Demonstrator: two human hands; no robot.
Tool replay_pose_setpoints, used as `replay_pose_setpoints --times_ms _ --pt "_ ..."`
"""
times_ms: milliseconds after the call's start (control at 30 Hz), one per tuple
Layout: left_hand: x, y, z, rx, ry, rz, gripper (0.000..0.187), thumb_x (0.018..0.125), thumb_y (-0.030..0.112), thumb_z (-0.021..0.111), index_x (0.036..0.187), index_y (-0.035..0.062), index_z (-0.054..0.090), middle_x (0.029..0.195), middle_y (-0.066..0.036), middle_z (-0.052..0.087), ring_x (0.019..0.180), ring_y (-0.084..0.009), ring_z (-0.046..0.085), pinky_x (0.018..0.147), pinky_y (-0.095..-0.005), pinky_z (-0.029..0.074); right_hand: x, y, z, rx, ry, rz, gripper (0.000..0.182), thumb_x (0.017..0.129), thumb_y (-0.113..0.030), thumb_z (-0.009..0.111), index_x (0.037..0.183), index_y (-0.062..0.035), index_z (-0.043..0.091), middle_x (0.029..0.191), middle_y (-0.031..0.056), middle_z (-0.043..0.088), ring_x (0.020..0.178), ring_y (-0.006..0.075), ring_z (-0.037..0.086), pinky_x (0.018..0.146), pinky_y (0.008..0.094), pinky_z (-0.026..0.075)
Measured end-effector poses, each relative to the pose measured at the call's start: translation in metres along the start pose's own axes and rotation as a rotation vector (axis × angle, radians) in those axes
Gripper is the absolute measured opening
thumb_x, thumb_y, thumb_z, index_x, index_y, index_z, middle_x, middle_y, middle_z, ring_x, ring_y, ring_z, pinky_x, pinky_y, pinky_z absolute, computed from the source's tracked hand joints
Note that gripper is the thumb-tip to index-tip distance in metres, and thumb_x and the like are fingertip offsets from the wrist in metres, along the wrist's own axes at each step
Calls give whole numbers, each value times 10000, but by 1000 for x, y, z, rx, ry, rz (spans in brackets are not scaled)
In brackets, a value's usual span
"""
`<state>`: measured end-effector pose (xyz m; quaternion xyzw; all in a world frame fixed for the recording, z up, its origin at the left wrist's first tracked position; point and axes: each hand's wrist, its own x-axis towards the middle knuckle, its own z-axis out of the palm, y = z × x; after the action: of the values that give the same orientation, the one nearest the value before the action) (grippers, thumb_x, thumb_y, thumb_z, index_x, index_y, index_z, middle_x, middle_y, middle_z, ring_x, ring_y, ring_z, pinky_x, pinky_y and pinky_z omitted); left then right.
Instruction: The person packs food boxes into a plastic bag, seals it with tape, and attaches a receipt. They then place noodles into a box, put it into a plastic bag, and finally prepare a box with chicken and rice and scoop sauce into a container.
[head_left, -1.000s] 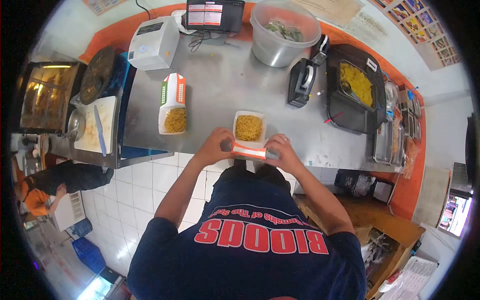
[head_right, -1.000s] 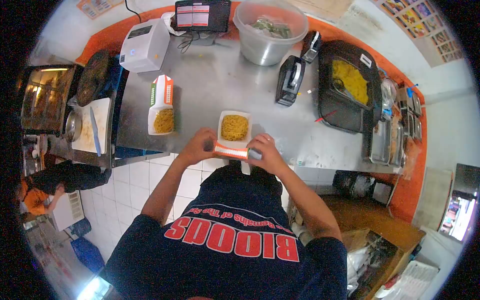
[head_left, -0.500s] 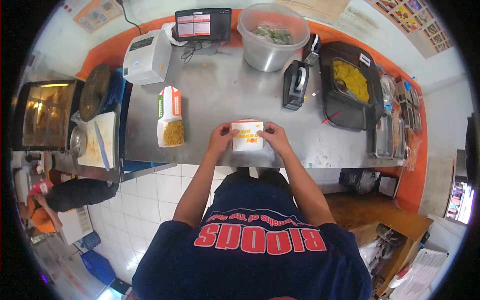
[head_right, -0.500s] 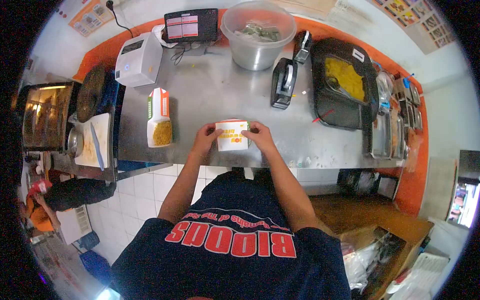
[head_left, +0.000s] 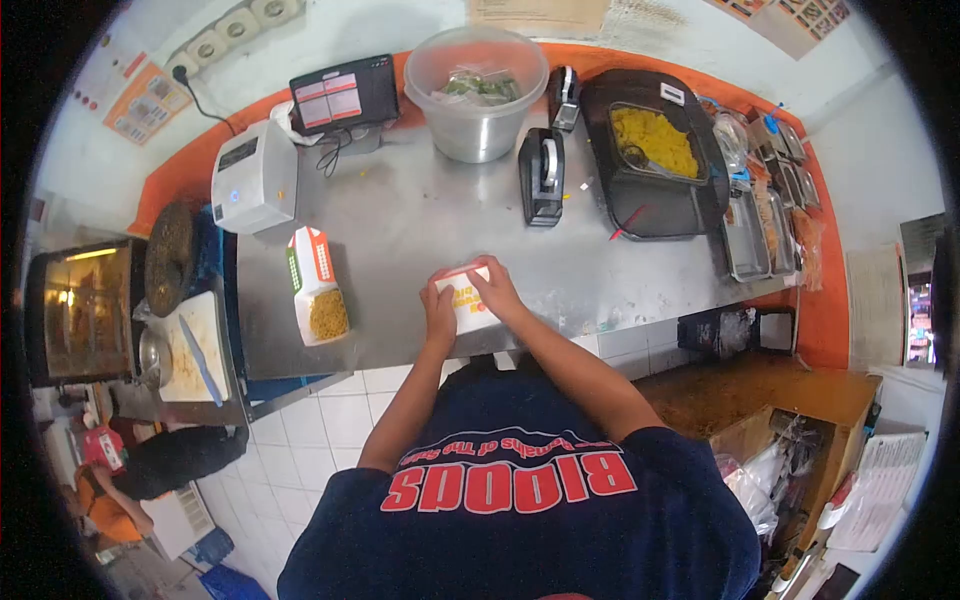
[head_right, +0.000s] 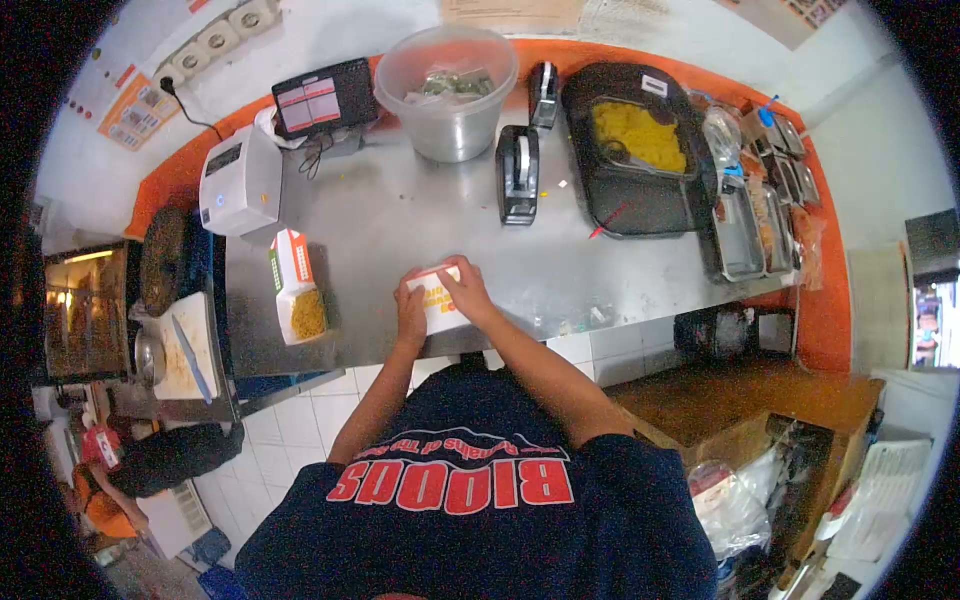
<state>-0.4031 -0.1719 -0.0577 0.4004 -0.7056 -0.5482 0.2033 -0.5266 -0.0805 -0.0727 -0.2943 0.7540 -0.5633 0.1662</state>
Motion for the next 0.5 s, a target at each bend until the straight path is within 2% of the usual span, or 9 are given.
replay_pose_setpoints --times_ms 33,67,100,167,233,300,333,467,500 --pt "1 -6 2 -2 -8 16 400 1007 215 468 1380 72 490 1205 -132 565 1145 -217 543 1010 -358 441 -3 -18 -7 177 -82 210 250 987 -197 590 1172 -32 562 997 129 622 886 204 632 800 358 545" --pt "3 -19 6 -263 -93 -54 363 1025 223 455 1362 94 494 1179 -126 565 1114 -217 562 989 -357 456 -7 -45 -21 317 -190 458 315 1026 -268 575 1249 -50 536 1110 95 593 1093 167 555 960 321 456" --pt "2 -26 9 -521 -184 -128 327 1043 231 442 1343 115 498 1152 -121 565 1082 -217 582 969 -356 472 -11 -44 -25 316 -175 451 315 1026 -268 575 1249 -50 536 1110 95 593 1093 167 555 960 321 456" --pt "-7 -16 10 -575 -187 -159 298 1054 258 437 1312 121 496 1119 -116 567 987 -218 618 873 -351 525 -17 -40 -32 235 -182 217 309 1028 -253 568 1254 -46 533 1104 85 602 1076 162 562 945 315 460" --pt "-15 9 7 -627 -192 -189 274 1066 284 433 1281 126 494 1086 -110 568 892 -219 655 777 -345 578 -21 -45 -40 251 -142 204 274 1025 -239 562 1203 -32 582 1145 101 590 1128 185 548 971 328 451" --pt "-22 48 2 -705 -231 -492 287 1067 312 442 1282 130 495 1063 -100 581 893 -211 667 728 -370 597 -18 -27 -44 -1 -165 187 250 1020 -234 560 1109 -18 647 1197 126 569 1167 231 528 1004 340 433" --pt "-22 54 2 -714 -257 -507 269 1061 309 452 1242 117 500 1026 -97 595 864 -209 677 698 -383 602 -17 -20 -42 77 -113 175 231 1000 -223 586 1017 -15 684 1256 157 534 1171 269 506 994 354 432" --pt "-11 21 15 -683 -268 -431 236 1034 281 515 1120 63 546 960 -93 631 802 -180 658 694 -329 570 13 -5 -63 -34 -188 -40 208 967 -223 632 1007 -25 681 1157 140 601 1069 264 553 944 365 451" --pt "-7 17 14 -684 -276 -422 236 1034 281 515 1120 63 546 960 -93 631 802 -180 658 694 -329 570 30 -10 -72 -59 141 -2 187 948 -211 654 1002 -33 675 1090 127 631 1033 262 578 915 370 458"
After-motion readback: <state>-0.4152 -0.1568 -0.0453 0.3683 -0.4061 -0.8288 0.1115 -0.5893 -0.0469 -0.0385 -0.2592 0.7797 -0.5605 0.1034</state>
